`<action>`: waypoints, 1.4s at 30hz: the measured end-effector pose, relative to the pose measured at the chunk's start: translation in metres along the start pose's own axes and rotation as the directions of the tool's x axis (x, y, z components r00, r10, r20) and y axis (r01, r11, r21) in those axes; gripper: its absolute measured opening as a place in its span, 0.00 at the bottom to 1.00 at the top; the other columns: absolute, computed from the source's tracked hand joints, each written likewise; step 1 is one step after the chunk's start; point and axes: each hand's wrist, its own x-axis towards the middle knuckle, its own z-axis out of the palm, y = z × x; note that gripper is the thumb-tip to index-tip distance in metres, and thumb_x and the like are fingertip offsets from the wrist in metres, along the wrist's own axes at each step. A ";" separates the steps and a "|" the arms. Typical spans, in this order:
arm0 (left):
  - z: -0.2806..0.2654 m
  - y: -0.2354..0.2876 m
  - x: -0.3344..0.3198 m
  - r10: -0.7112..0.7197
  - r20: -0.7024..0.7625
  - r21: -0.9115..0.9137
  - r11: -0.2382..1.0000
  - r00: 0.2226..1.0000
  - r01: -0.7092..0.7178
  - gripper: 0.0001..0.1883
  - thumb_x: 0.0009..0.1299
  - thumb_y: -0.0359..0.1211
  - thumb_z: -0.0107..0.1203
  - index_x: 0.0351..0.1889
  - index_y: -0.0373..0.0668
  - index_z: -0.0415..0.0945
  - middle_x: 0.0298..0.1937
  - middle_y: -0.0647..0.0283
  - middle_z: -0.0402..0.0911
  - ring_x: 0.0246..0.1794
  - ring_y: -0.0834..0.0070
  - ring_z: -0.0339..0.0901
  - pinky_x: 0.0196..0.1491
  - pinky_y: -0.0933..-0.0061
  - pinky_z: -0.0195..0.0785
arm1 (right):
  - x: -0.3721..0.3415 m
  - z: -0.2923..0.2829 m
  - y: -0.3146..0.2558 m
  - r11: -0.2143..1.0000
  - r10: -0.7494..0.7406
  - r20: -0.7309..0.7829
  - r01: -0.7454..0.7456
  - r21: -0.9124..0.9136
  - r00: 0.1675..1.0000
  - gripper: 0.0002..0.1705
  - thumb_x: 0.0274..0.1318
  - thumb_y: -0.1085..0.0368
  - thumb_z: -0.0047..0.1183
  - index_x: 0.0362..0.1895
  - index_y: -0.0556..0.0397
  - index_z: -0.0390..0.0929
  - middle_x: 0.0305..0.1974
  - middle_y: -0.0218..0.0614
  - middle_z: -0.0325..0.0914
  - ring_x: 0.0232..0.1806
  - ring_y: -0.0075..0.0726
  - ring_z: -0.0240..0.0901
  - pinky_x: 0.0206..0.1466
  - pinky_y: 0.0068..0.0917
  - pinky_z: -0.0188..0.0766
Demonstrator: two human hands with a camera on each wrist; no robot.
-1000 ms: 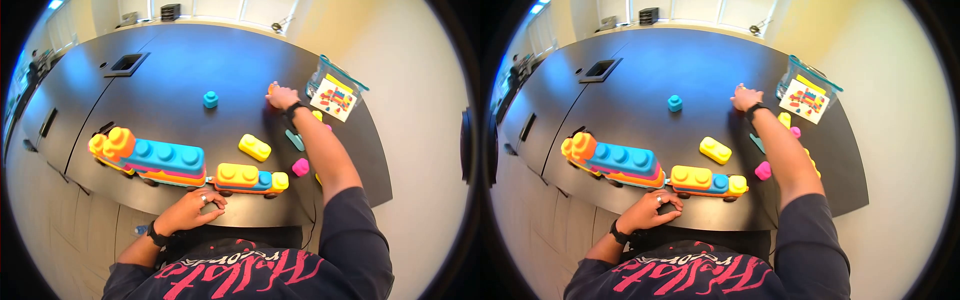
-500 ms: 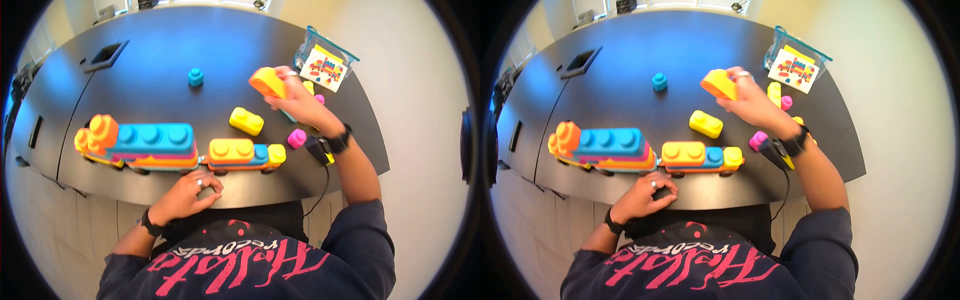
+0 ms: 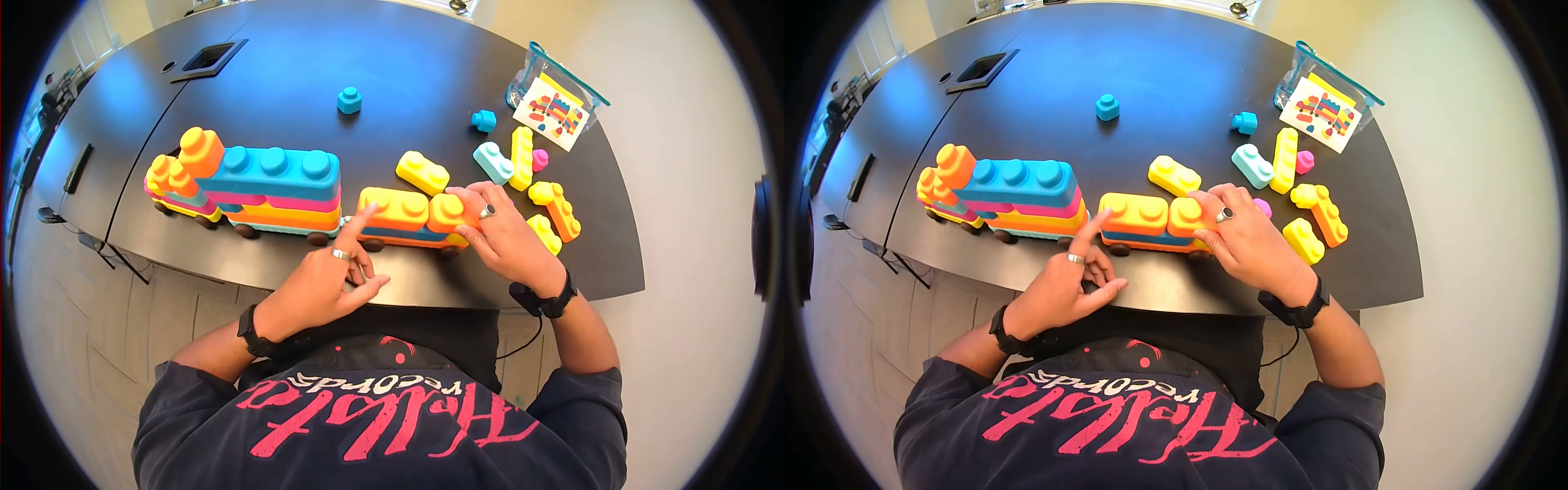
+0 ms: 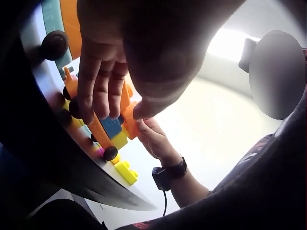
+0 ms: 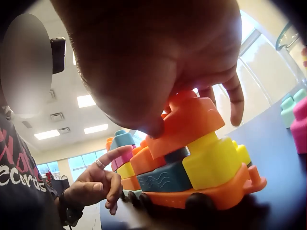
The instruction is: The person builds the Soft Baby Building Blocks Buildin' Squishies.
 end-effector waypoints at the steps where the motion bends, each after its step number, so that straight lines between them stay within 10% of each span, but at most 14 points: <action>1: 0.001 0.003 0.002 -0.056 -0.028 -0.022 0.998 0.998 0.056 0.54 0.72 0.29 0.66 0.86 0.42 0.35 0.33 0.61 0.83 0.31 0.78 0.82 0.37 0.78 0.76 | 0.000 -0.001 0.000 1.000 -0.002 -0.002 0.002 0.004 1.000 0.27 0.72 0.60 0.54 0.70 0.57 0.68 0.57 0.48 0.70 0.59 0.55 0.68 0.64 0.46 0.68; 9: 0.015 -0.006 0.014 -0.097 -0.120 0.124 0.986 0.988 0.112 0.56 0.70 0.28 0.66 0.86 0.39 0.31 0.23 0.65 0.79 0.20 0.84 0.74 0.30 0.82 0.69 | 0.005 -0.006 0.002 0.988 0.147 0.150 -0.153 0.030 0.978 0.29 0.68 0.59 0.58 0.68 0.59 0.69 0.51 0.52 0.72 0.49 0.61 0.76 0.51 0.47 0.74; 14: 0.022 -0.018 0.015 -0.084 -0.155 0.177 0.978 0.984 0.111 0.59 0.69 0.28 0.66 0.85 0.38 0.27 0.24 0.64 0.80 0.19 0.83 0.73 0.29 0.82 0.67 | -0.009 0.030 0.007 1.000 0.007 -0.180 -0.005 0.014 0.984 0.32 0.60 0.66 0.63 0.68 0.56 0.71 0.49 0.50 0.71 0.47 0.55 0.77 0.48 0.45 0.76; 23: 0.027 -0.035 0.019 0.008 -0.203 0.216 0.976 0.979 0.037 0.57 0.68 0.26 0.67 0.84 0.37 0.32 0.24 0.64 0.79 0.17 0.80 0.75 0.27 0.81 0.67 | -0.008 0.013 -0.005 0.987 0.162 -0.054 -0.163 -0.006 0.985 0.30 0.60 0.61 0.65 0.66 0.53 0.76 0.43 0.45 0.73 0.43 0.51 0.79 0.42 0.44 0.77; 39: 0.023 -0.038 0.017 0.014 -0.184 0.140 0.990 0.983 0.012 0.55 0.69 0.25 0.64 0.85 0.39 0.33 0.23 0.66 0.78 0.18 0.83 0.72 0.27 0.82 0.65 | -0.015 0.011 0.003 0.979 0.171 0.026 -0.172 0.108 0.985 0.38 0.60 0.53 0.68 0.72 0.47 0.70 0.48 0.46 0.74 0.51 0.55 0.78 0.53 0.45 0.77; 42: 0.025 -0.039 0.017 0.007 -0.208 0.107 0.994 0.978 0.016 0.56 0.70 0.25 0.64 0.85 0.36 0.29 0.23 0.65 0.78 0.18 0.83 0.73 0.27 0.82 0.65 | -0.018 -0.018 0.010 0.947 0.204 0.010 -0.200 0.252 0.979 0.43 0.64 0.43 0.64 0.78 0.41 0.64 0.64 0.48 0.74 0.62 0.61 0.75 0.64 0.46 0.74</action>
